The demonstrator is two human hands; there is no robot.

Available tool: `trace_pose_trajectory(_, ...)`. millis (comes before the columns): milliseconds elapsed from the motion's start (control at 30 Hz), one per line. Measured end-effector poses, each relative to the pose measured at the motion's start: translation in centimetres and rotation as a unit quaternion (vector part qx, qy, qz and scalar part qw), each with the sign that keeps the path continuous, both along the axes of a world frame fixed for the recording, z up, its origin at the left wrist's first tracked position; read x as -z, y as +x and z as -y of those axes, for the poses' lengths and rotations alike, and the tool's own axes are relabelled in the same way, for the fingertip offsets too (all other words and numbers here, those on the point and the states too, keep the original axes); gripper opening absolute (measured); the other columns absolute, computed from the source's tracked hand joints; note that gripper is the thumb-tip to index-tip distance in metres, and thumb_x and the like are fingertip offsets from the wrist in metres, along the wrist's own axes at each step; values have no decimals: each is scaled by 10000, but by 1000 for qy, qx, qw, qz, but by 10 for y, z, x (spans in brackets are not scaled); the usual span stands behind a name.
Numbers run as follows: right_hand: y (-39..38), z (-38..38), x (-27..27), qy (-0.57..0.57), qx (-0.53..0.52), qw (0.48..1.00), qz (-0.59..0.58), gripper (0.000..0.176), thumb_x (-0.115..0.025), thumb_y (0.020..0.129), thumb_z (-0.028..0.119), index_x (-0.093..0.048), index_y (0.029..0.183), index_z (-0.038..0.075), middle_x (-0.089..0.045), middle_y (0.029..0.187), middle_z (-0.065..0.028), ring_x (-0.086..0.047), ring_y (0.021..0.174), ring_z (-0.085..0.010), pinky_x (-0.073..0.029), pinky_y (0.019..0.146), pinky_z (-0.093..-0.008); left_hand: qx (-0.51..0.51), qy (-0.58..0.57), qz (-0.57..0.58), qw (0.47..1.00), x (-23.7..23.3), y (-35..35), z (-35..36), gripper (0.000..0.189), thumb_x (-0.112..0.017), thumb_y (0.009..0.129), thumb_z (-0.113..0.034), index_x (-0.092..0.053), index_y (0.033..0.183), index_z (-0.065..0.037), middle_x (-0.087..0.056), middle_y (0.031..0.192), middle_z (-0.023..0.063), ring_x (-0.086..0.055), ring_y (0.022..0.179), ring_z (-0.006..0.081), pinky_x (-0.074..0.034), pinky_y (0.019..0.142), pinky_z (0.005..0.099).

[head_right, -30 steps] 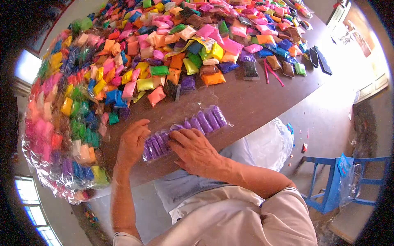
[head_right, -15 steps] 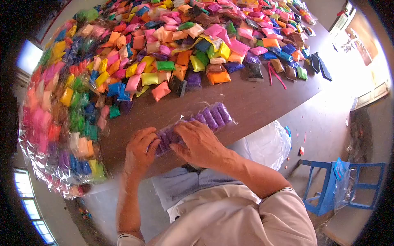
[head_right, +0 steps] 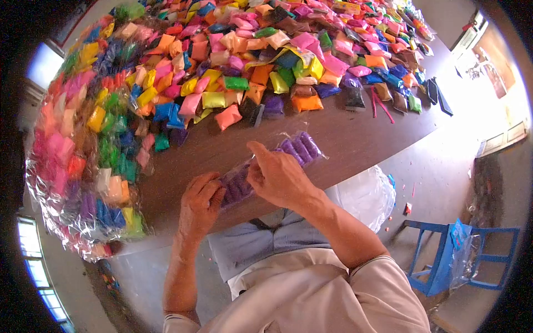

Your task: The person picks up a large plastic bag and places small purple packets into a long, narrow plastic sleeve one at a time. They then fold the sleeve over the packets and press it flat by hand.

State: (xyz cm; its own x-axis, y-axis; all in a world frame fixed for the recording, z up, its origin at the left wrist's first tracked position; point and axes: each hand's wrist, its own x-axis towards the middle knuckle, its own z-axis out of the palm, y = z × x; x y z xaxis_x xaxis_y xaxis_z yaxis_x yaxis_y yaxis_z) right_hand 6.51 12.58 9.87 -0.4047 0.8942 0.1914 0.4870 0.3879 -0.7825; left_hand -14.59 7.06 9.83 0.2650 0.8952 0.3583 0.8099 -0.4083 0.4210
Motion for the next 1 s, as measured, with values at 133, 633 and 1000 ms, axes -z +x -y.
trace_pose_trajectory(133,-1,2,-2,-44,30,998,-41,258,-636,857,156,-574,1034,-21,-653,732,-174,-667,711,-347,-510,634,-410,-16,-4,15,1000,5,-1,3,173,-692,790,-57,-645,950,-13,-635,1099,150,-604,1019,348,-494,874,424)
trace_pose_trajectory(633,1,4,13,-42,55,991,-118,90,-653,836,81,-620,877,7,-655,757,-140,-678,720,-225,-518,642,-336,-229,-137,231,936,26,-55,56,358,-501,1001,-319,-643,978,9,-660,1051,143,-610,932,210,-470,798,316)
trace_pose_trajectory(1000,10,2,8,-74,24,994,-76,133,-677,860,130,-668,888,0,-667,752,-74,-622,701,-125,-504,635,-269,-220,-183,286,914,32,-37,37,355,-609,941,-347,-656,957,5,-635,1097,119,-587,997,183,-463,731,253)
